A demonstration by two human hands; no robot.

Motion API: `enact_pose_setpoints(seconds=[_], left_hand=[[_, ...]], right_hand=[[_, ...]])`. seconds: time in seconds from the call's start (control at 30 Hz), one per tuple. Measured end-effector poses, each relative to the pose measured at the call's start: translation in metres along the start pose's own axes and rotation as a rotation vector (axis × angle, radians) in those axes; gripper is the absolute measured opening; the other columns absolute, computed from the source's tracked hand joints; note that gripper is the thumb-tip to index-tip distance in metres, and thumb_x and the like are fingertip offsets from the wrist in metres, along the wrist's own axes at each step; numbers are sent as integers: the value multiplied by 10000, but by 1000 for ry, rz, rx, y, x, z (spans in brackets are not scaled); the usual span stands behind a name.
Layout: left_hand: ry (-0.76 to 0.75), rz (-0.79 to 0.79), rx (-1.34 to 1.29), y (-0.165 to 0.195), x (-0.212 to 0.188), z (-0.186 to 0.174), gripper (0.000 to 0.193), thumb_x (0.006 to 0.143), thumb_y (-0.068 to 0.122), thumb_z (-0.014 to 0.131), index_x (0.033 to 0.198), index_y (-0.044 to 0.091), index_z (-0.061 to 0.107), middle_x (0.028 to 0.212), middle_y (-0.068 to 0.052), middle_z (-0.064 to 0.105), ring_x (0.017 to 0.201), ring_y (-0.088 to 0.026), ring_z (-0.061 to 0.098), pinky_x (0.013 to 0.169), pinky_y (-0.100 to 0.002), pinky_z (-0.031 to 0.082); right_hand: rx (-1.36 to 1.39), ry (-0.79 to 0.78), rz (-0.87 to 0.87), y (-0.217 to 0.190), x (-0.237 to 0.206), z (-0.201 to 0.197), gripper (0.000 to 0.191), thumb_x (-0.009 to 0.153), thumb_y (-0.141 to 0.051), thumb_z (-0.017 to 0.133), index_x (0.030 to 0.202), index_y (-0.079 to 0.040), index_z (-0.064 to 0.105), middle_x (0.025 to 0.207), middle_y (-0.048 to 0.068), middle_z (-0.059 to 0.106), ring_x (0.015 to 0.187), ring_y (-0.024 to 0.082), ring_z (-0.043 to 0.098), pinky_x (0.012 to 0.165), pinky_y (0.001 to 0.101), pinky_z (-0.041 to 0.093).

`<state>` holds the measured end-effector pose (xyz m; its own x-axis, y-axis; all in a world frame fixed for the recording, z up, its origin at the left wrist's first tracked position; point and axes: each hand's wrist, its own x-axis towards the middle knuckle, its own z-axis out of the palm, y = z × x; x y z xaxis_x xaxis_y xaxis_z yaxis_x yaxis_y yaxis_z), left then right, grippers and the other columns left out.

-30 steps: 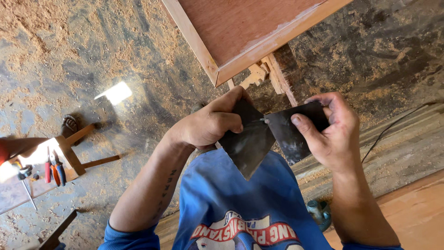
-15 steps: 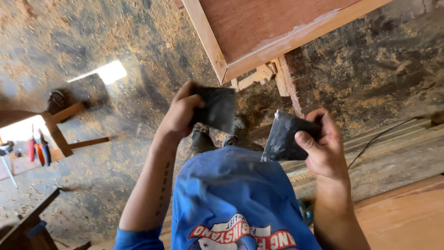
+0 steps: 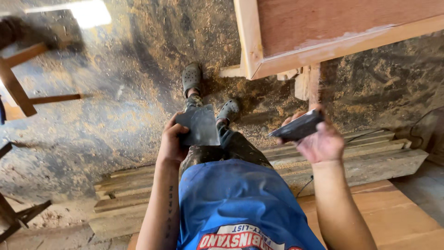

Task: The person uses a putty knife to spread white wood filler along the frame edge of a wooden panel, scraping and smoothing the seam by hand. They then open a can, scoop filler onto the knife, and mix in red pigment with a stick to tint the filler.

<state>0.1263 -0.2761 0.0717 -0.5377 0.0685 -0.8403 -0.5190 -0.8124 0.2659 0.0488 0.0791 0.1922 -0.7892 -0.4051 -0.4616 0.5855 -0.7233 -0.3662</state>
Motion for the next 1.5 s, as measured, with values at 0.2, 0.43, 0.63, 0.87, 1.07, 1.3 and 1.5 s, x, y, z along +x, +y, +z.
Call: enact_pose_setpoints(seconds=[0.2,0.43,0.63,0.87,1.07,1.3,1.5], left_hand=[[-10,-16,24,15,17,2,477,737,-26,499,1201,25,599,953,-84,608,829,-208,617,719,-330,558],[-139,14,13,41,27,29,405,786,-23,525,1189,-2,568,997,-112,623,873,-234,643,780,-352,582],[-157,26,118,54,43,52,422,812,-22,542,1229,-20,612,1047,-116,685,898,-216,686,803,-344,590],[-171,-61,252,51,84,90,258,860,-20,590,1118,-17,605,968,-110,681,825,-236,679,742,-374,595],[-188,11,328,37,110,156,285,855,-34,563,1130,-33,636,997,-116,703,882,-234,697,818,-358,604],[12,93,212,-67,96,233,314,835,30,553,1133,-35,626,983,-144,699,857,-275,711,811,-397,618],[185,-76,190,-184,77,276,365,770,14,568,1129,13,631,987,-122,698,861,-273,698,796,-416,606]], right_hand=[[-241,29,-37,-25,29,3,335,1108,-430,625,1236,-132,710,1222,213,721,1129,410,704,941,679,568],[-739,365,-73,-29,36,-17,283,1079,-227,603,1256,-15,668,1198,158,707,1041,289,721,820,498,638],[-701,504,-72,-27,10,-21,277,1041,-155,595,1256,7,659,1141,150,722,960,278,742,746,471,647],[-692,662,-161,-60,-34,-38,290,1006,-128,615,1262,-9,682,1142,110,725,980,223,720,788,406,628],[-1002,686,-201,-145,-56,-104,303,1005,-146,631,1280,-31,685,1146,90,727,981,154,685,807,303,590],[-1965,341,-609,-284,14,-211,224,1103,-136,625,1290,-42,704,1278,116,713,1151,247,677,1007,400,555],[-2263,269,-715,-336,72,-262,265,1035,-192,694,1238,-32,749,1269,95,733,1208,288,593,1081,449,429]])
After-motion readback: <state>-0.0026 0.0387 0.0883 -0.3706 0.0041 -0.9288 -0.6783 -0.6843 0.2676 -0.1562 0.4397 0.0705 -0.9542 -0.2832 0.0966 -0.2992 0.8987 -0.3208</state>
